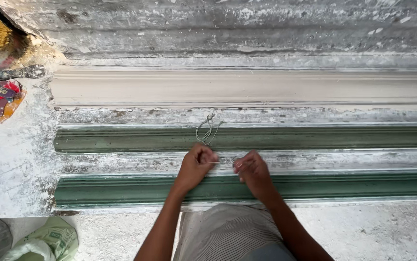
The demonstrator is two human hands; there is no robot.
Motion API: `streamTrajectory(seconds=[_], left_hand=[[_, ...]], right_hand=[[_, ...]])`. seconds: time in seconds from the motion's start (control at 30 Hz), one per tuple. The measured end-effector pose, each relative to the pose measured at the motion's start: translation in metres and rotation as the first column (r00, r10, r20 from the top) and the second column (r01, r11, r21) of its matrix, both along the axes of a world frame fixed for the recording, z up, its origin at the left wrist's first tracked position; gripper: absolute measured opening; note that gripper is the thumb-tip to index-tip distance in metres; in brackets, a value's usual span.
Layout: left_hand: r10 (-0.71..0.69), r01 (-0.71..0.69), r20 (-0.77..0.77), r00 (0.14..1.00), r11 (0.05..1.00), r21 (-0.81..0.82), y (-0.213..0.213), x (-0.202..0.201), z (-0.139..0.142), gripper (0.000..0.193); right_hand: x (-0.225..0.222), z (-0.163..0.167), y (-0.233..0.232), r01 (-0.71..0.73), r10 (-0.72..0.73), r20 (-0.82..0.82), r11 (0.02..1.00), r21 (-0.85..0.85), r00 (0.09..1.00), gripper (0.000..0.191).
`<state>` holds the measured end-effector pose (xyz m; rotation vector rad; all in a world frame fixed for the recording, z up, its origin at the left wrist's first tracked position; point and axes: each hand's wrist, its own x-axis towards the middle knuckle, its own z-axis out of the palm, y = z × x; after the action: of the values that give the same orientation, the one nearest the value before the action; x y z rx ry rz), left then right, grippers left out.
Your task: The person lays thin flexible strips into the green grooves of long plaster molds on a workbench, pressing and positioning each strip by hand. They then hang a decorative plaster panel on an overhead rack and brush liquid along the mold grooves with a wide brush.
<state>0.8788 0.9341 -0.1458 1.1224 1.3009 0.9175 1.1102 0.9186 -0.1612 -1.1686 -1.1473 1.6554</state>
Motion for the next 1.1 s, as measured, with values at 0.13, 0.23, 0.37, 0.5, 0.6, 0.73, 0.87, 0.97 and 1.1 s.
streamTrajectory(seconds=[0.13,0.23,0.37,0.5,0.6,0.73,0.87,0.97,1.1], left_hand=[[-0.407,0.418,0.215,0.888,0.909,-0.003,-0.013,-0.025,0.033,0.021],[-0.453,0.502,0.351,0.819,0.863,-0.058,-0.012,-0.026,0.05,0.023],[-0.333,0.336,-0.062,0.941,0.941,0.041,0.004,-0.024,0.052,0.022],[0.102,0.089,-0.52,0.848,0.94,0.329,0.028,-0.026,0.032,0.018],[0.22,0.115,-0.662,0.716,0.899,0.423,0.04,-0.023,0.01,0.015],[0.239,0.177,-0.734,0.635,0.88,0.44,0.042,-0.018,-0.013,0.015],[0.185,0.214,-0.761,0.622,0.895,0.392,0.037,-0.02,-0.019,0.02],[0.121,0.291,-0.773,0.623,0.881,0.373,0.035,-0.023,-0.016,0.034],[0.079,0.323,-0.805,0.588,0.889,0.324,0.035,-0.025,-0.016,0.035]], right_hand=[[0.022,-0.012,0.012,0.074,-0.081,-0.054,0.991,-0.111,0.995,0.012],[0.024,-0.006,0.014,0.029,-0.035,-0.105,0.998,-0.052,0.994,0.013],[0.018,0.012,0.019,0.071,-0.086,-0.062,0.975,-0.21,0.994,0.024],[0.016,0.021,0.023,0.065,-0.057,0.037,0.964,-0.258,0.998,0.033],[0.015,0.015,0.02,0.017,-0.006,0.042,0.964,-0.267,0.999,0.032],[0.015,0.003,0.015,-0.009,0.026,0.061,0.964,-0.267,0.998,0.029],[0.016,-0.001,0.013,0.001,0.026,0.089,0.958,-0.286,0.996,0.029],[0.015,0.0,0.013,0.001,0.029,0.099,0.957,-0.291,0.995,0.029],[0.011,0.001,0.014,-0.011,0.045,0.109,0.956,-0.295,0.993,0.029]])
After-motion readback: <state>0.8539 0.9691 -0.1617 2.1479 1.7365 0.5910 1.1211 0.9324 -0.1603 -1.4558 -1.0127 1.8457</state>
